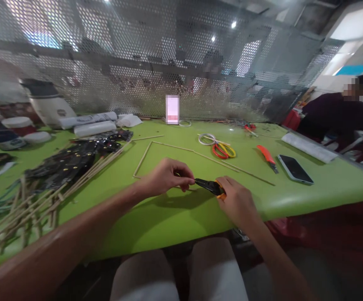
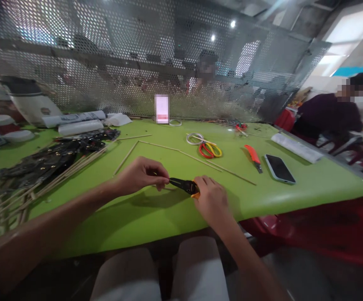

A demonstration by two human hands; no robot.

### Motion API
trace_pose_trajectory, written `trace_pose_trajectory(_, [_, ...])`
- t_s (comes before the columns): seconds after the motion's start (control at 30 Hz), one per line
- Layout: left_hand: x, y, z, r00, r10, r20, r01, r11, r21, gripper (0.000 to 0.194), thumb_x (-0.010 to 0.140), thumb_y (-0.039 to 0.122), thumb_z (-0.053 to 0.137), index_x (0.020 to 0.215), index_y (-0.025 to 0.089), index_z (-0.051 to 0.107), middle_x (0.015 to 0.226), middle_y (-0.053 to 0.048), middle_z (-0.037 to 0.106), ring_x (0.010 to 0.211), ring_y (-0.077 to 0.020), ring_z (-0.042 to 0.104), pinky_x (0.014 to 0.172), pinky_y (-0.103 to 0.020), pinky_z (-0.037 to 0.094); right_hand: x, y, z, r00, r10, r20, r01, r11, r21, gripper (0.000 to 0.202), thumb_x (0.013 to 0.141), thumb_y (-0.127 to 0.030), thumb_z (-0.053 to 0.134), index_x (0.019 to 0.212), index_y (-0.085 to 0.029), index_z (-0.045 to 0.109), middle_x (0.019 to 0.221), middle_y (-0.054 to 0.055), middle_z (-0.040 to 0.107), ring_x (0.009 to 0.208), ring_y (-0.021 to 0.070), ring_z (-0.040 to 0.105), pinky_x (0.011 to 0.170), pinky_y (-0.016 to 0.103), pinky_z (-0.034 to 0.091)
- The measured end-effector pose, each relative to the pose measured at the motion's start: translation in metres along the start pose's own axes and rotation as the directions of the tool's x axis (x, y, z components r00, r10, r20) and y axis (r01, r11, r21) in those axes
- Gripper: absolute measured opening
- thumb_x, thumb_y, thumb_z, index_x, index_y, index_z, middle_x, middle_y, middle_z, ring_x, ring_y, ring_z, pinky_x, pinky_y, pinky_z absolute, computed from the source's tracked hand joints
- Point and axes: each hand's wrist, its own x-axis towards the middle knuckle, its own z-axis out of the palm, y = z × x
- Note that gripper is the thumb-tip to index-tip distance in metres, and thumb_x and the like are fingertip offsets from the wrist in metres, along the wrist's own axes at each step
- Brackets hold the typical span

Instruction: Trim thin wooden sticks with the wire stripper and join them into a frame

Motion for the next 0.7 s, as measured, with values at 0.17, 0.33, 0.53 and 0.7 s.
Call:
trace_pose_trajectory(0.17, [-0.0007,0.0020,0.0004,1.000,-0.005,0.019,0.006,1.000,-0.026,0.011,0.074,0.020,0.077,0.073,0.010,0.071,0.060,-0.002,0.069,0.053,-0.0099,0.064,0.054,-0.019,0.053,0.0009,-0.0003,-0.0009,1.000,0.012,0.021,-0.013,0.999,0.032,0.034,0.070,-0.003,0.051,0.098,-0.019,0.058,0.094,0.009,0.068,0.086,0.0228,0.062,0.071,0.029,0.041])
trace_pose_trajectory(0.33, [-0.0018,0.0009,0.0009,1.000,-0.006,0.023,0.007,0.999,-0.049,0.008,0.074,0.017,0.075,0.071,0.011,0.071,0.060,-0.002,0.070,0.053,-0.0093,0.064,0.054,-0.018,0.053,0.0017,-0.0017,-0.0027,0.999,0.024,0.033,-0.026,0.999,0.046,0.034,0.070,-0.004,0.051,0.100,-0.019,0.059,0.094,0.008,0.068,0.084,0.0224,0.062,0.069,0.029,0.040])
trace_pose_trajectory(0.53, [-0.0034,0.0032,0.0013,1.000,0.001,0.020,0.000,1.000,-0.030,0.009,0.074,0.017,0.075,0.070,0.011,0.071,0.059,-0.002,0.069,0.052,-0.0092,0.063,0.053,-0.018,0.052,0.0004,-0.0027,-0.0034,0.999,0.028,0.033,-0.030,0.998,0.056,0.032,0.072,-0.005,0.050,0.098,-0.019,0.059,0.092,0.007,0.068,0.082,0.0211,0.061,0.067,0.028,0.037])
trace_pose_trajectory(0.7, [-0.0036,0.0056,0.0008,0.999,-0.012,0.037,0.012,1.000,-0.013,0.010,0.074,0.017,0.076,0.070,0.010,0.070,0.057,-0.001,0.068,0.051,-0.0093,0.063,0.051,-0.017,0.051,0.0006,-0.0028,-0.0028,0.998,0.036,0.051,-0.039,0.998,0.058,0.032,0.071,-0.004,0.051,0.098,-0.019,0.060,0.091,0.007,0.068,0.081,0.0207,0.061,0.067,0.028,0.036])
